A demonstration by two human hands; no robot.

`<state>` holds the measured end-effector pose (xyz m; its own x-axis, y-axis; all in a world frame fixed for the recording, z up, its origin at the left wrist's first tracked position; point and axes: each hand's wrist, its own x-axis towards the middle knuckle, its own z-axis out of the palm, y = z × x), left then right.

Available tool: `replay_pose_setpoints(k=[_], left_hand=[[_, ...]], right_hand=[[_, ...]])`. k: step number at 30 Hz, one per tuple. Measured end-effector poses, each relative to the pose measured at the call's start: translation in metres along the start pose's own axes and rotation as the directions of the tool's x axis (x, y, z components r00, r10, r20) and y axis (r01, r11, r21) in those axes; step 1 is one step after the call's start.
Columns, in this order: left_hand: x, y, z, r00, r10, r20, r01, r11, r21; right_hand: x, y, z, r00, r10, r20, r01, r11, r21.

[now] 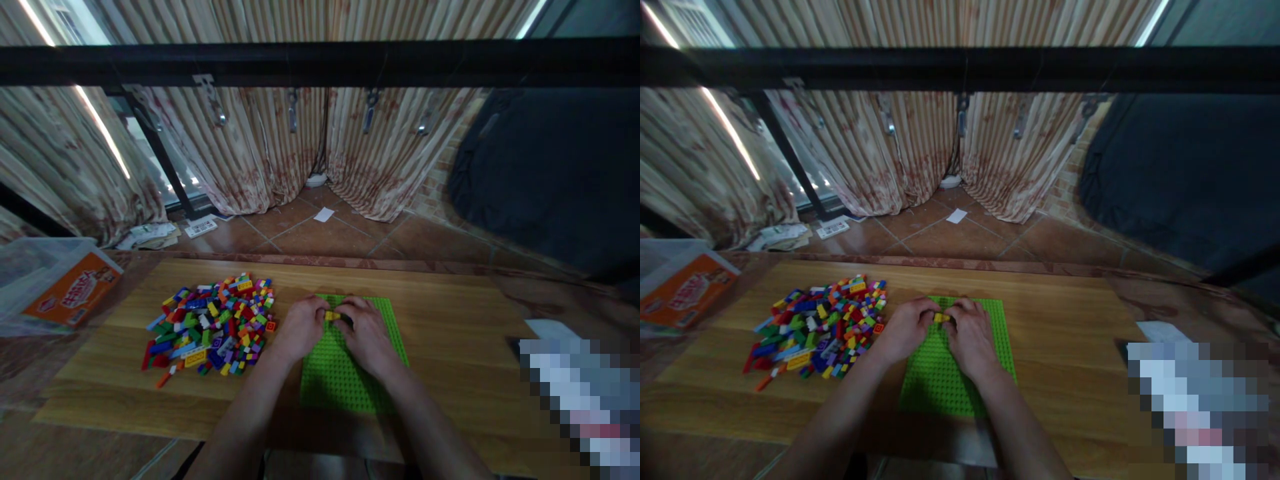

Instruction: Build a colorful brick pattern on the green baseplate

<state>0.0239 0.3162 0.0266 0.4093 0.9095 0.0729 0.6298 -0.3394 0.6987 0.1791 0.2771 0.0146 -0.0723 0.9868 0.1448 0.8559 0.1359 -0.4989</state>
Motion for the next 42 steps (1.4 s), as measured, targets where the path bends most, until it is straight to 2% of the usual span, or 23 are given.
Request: replay_pose_setpoints(k=[14, 24, 31, 42], left_hand=[[0.0009, -0.0026, -0.0050, 0.983, -0.157, -0.095, 0.163, 0.985, 0.056], [0.0010, -0.0024, -0.0042, 0.986, -0.144, -0.083, 0.152, 0.984, 0.097], [0.0003, -0.0021, -0.0042, 0.987, -0.148, -0.054, 0.153, 0.984, 0.089], [-0.0010, -0.0036, -0.0023, 0.985, -0.154, -0.074, 0.158, 0.986, 0.058]], right_hand=[[-0.0005, 0.0042, -0.0005, 1.000, 0.010, -0.006, -0.010, 1.000, -0.004], [-0.0008, 0.0079, 0.0026, 0.999, -0.033, -0.016, 0.033, 0.999, -0.013], [0.0017, 0.0085, 0.0055, 1.000, -0.010, -0.020, 0.010, 1.000, -0.019], [0.0028, 0.0064, 0.0006, 1.000, -0.023, 0.012, 0.023, 1.000, -0.011]])
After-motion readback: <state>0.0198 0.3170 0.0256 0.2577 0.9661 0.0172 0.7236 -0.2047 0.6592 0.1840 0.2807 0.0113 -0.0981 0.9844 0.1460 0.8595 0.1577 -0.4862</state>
